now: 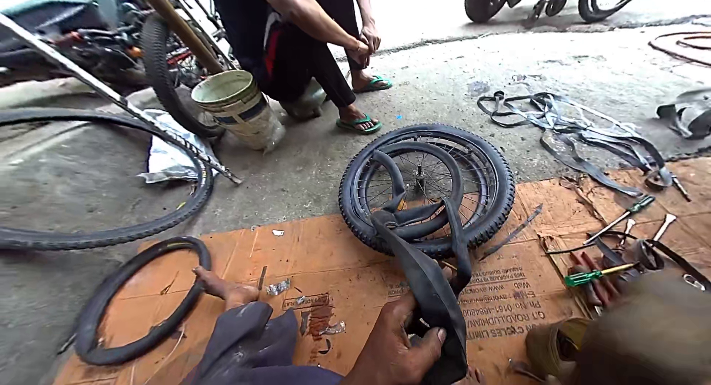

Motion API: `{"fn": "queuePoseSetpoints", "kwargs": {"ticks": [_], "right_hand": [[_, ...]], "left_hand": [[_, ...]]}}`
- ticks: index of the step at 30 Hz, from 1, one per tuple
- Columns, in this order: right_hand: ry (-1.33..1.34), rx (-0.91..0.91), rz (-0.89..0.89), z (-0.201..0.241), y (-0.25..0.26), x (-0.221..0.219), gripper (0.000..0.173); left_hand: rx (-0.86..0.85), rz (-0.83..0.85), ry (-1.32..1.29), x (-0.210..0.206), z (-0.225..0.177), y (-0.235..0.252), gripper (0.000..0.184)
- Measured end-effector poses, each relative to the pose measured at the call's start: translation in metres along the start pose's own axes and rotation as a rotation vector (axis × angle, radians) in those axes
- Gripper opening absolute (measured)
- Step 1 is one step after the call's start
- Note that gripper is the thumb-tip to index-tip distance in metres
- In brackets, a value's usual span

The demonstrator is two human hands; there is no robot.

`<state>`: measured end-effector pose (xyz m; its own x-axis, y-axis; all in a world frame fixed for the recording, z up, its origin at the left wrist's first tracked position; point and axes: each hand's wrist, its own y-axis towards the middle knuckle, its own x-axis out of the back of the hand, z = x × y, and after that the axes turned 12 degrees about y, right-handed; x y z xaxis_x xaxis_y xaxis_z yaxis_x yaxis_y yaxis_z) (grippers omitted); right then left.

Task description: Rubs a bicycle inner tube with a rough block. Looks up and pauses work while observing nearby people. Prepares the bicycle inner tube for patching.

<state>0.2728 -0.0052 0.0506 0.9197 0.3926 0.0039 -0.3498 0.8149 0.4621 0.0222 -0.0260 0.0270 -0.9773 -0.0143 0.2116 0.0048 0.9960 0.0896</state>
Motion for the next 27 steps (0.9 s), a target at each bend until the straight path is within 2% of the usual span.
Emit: {"fn": "queuePoseSetpoints", "kwargs": {"ticks": [2, 3, 5, 6, 7, 8, 10, 12, 14, 16, 18, 20, 24, 27], "right_hand": [[-0.092, -0.084, 0.122, -0.037, -0.003, 0.001, 0.081], [-0.145, -0.181, 0.131, -0.056, -0.003, 0.001, 0.081], [-0.158, -0.376, -0.038, -0.065, -0.001, -0.002, 0.086], [-0.114, -0.365, -0.144, -0.062, 0.002, -0.004, 0.089], [-0.063, -0.277, -0.203, -0.057, 0.002, -0.008, 0.091], [-0.023, -0.178, -0.189, -0.051, -0.001, -0.013, 0.088], [-0.05, -0.031, -0.012, -0.049, -0.007, -0.018, 0.08], [-0.144, -0.03, 0.105, -0.069, -0.011, -0.022, 0.077], [-0.167, -0.3, 0.066, -0.098, -0.016, -0.026, 0.08], [-0.154, -0.697, -0.151, -0.122, -0.021, -0.022, 0.083], [-0.192, -0.87, -0.311, -0.148, -0.035, -0.013, 0.084], [-0.274, -0.904, -0.293, -0.164, -0.057, -0.009, 0.086], [-0.462, -0.841, -0.202, -0.199, -0.095, -0.01, 0.087], [-0.645, -0.858, -0.062, -0.197, -0.095, -0.01, 0.074]], "left_hand": [[0.001, 0.031, 0.046, -0.005, 0.001, -0.001, 0.035], [0.022, 0.033, 0.076, -0.008, 0.003, -0.001, 0.033], [0.04, -0.01, 0.103, -0.012, 0.011, -0.006, 0.034], [0.034, -0.037, 0.092, -0.013, 0.012, -0.007, 0.034], [0.048, -0.059, 0.07, -0.012, 0.013, -0.007, 0.036], [0.083, -0.075, 0.043, -0.012, 0.013, -0.009, 0.038], [0.132, -0.082, 0.006, -0.01, 0.013, -0.01, 0.039], [0.096, -0.043, 0.043, -0.01, 0.014, -0.009, 0.034], [0.1, -0.036, 0.126, -0.006, 0.019, -0.012, 0.034], [0.128, -0.15, 0.154, 0.003, 0.027, -0.021, 0.036], [0.191, -0.264, 0.065, 0.019, 0.033, -0.023, 0.048], [0.299, -0.382, -0.012, 0.032, 0.037, -0.021, 0.053], [0.426, -0.518, -0.07, 0.034, 0.043, -0.019, 0.055], [0.436, -0.558, -0.028, 0.026, 0.04, -0.015, 0.068]]}}
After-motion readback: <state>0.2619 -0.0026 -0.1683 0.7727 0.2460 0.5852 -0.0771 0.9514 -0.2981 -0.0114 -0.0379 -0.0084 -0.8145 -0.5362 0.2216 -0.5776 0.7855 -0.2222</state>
